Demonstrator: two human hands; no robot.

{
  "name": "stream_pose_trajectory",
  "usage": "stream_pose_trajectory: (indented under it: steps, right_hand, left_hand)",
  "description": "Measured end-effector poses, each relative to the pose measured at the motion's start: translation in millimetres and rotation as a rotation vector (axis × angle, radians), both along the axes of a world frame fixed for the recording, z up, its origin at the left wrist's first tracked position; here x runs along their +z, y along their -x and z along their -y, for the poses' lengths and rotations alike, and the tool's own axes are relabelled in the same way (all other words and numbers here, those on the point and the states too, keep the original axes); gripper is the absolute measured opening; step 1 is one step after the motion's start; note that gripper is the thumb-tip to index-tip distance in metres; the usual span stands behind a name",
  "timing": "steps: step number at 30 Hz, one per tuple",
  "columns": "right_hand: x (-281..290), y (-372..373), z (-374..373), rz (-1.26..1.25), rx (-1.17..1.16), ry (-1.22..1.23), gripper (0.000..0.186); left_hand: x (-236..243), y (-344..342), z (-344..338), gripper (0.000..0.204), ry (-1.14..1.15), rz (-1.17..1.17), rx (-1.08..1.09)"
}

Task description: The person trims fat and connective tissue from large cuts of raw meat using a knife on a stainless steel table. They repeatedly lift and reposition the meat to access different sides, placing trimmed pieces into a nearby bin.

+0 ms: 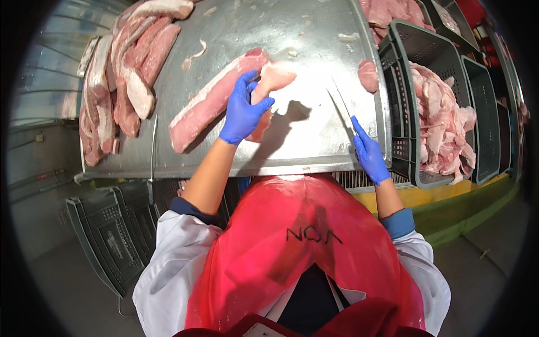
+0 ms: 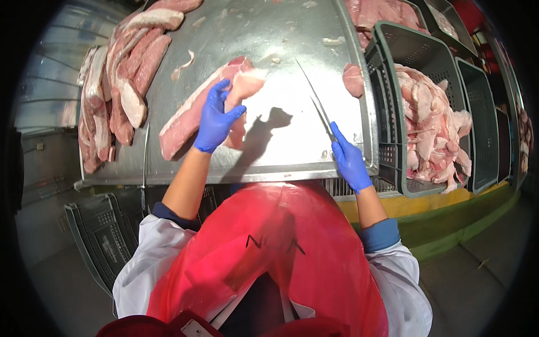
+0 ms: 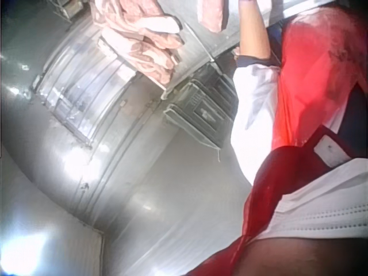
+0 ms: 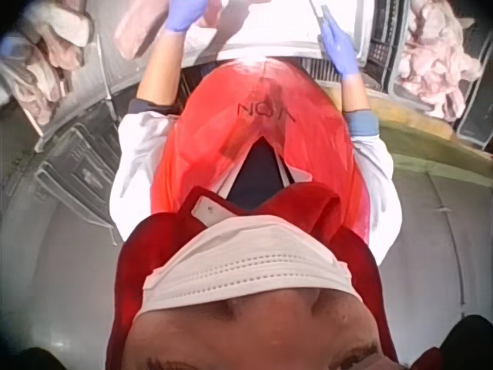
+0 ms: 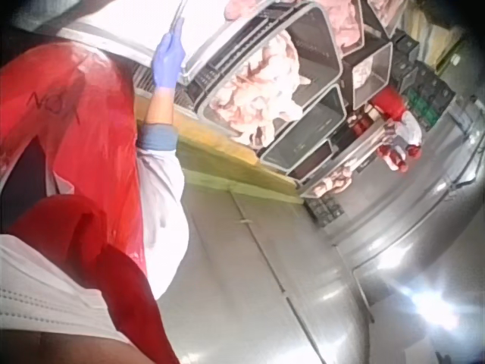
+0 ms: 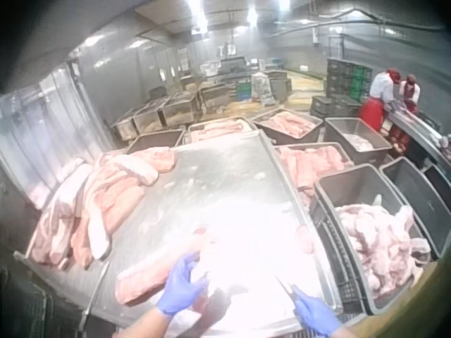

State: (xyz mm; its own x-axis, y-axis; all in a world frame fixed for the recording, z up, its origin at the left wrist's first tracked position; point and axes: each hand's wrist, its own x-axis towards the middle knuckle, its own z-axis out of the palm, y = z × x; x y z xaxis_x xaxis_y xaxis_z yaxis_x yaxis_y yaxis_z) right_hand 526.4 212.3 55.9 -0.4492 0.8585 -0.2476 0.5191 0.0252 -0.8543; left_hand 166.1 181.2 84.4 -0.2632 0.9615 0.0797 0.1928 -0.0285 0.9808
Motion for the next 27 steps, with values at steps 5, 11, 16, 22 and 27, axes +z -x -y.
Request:
stream_pose_trajectory:
  steps: [5, 11, 16, 22, 27]
  right_hand:
    - [-34, -53, 29, -0.066, -0.128, -0.118, 0.048]
    - [-12, -81, 65, -0.126, -0.209, -0.116, 0.051]
    - [-21, -95, 95, -0.098, -0.247, -0.145, 0.056]
    - [-17, -118, 132, 0.035, -0.367, -0.096, 0.063]
    - [0, -109, 147, -0.136, -0.509, 0.100, 0.057]
  left_hand:
    - [165, -53, -93, 0.043, -0.425, -0.066, -0.293]
    - [328, -174, -202, 0.021, -0.882, -0.101, -0.365]
    - [349, -246, -281, 0.028, -1.107, -0.277, -0.348]
    - [123, -247, -351, 0.031, -1.033, -0.718, -0.517]
    - [-102, -190, -275, 0.042, -0.280, -0.585, -0.392]
